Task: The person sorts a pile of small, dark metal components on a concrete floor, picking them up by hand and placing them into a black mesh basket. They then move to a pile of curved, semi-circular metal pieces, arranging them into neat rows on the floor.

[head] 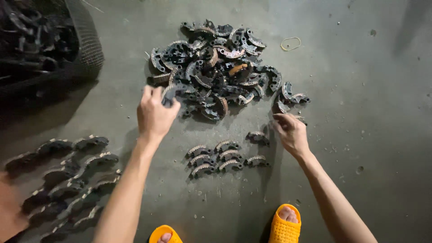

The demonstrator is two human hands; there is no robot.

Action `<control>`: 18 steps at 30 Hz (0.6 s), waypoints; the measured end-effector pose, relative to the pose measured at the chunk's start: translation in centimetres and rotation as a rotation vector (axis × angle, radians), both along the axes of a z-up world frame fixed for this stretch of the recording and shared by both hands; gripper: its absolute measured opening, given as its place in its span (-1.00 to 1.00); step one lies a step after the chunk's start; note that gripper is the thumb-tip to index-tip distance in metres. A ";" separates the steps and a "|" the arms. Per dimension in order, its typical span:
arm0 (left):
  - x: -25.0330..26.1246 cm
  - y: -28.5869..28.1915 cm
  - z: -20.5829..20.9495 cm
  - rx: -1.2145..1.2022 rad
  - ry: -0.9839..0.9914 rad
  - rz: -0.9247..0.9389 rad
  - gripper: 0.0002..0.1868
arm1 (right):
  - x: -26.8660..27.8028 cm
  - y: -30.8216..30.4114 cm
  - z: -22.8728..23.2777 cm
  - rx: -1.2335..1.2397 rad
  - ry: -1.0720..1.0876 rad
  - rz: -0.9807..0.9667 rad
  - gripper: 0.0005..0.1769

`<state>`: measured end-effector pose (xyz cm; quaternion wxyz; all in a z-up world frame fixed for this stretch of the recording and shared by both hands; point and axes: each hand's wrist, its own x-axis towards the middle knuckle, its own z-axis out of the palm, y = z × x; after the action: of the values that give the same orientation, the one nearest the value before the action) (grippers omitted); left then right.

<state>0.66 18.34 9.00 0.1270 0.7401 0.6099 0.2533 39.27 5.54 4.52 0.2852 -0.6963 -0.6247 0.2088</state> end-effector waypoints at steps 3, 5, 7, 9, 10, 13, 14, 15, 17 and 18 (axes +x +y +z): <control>-2.2 -2.4 -0.2 0.025 0.082 -0.008 -0.71 | 0.2 -0.9 -0.9 -0.142 0.056 0.073 -0.60; -2.5 -3.6 0.7 0.020 0.088 -0.020 -0.69 | -0.2 -1.4 -0.7 -0.200 0.007 0.151 -0.50; -2.5 -4.5 0.8 0.010 0.094 -0.032 -0.68 | -0.4 -2.1 -1.7 -0.260 -0.044 0.228 -0.41; -2.1 -5.0 0.1 0.008 0.035 -0.099 -0.62 | -0.2 -2.6 -4.1 -0.354 -0.236 0.271 -0.54; -1.8 -5.2 0.3 0.017 0.034 -0.098 -0.62 | 0.1 -2.2 -4.8 -0.345 -0.239 0.271 -0.54; -0.4 -5.9 0.9 0.053 0.082 -0.168 -0.59 | 0.8 -1.4 -5.3 -0.371 -0.238 0.225 -0.58; 0.0 -6.2 1.5 0.060 0.097 -0.198 -0.62 | 0.6 -0.9 -4.1 -0.338 -0.231 0.110 -0.65; 0.4 -6.4 2.2 0.068 0.112 -0.227 -0.64 | 0.4 -0.3 -2.9 -0.303 -0.223 -0.005 -0.70; 0.3 -6.5 -0.3 0.084 0.124 -0.244 -0.62 | 2.0 0.7 -2.5 -0.283 -0.198 -0.091 -0.69; 0.1 -6.7 -1.5 0.087 0.143 -0.256 -0.61 | 2.7 1.1 -2.3 -0.275 -0.167 -0.169 -0.68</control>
<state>0.79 11.60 7.47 0.0825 0.8326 0.5067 0.2080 42.00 6.63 2.21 0.1509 -0.7936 -0.5512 0.2089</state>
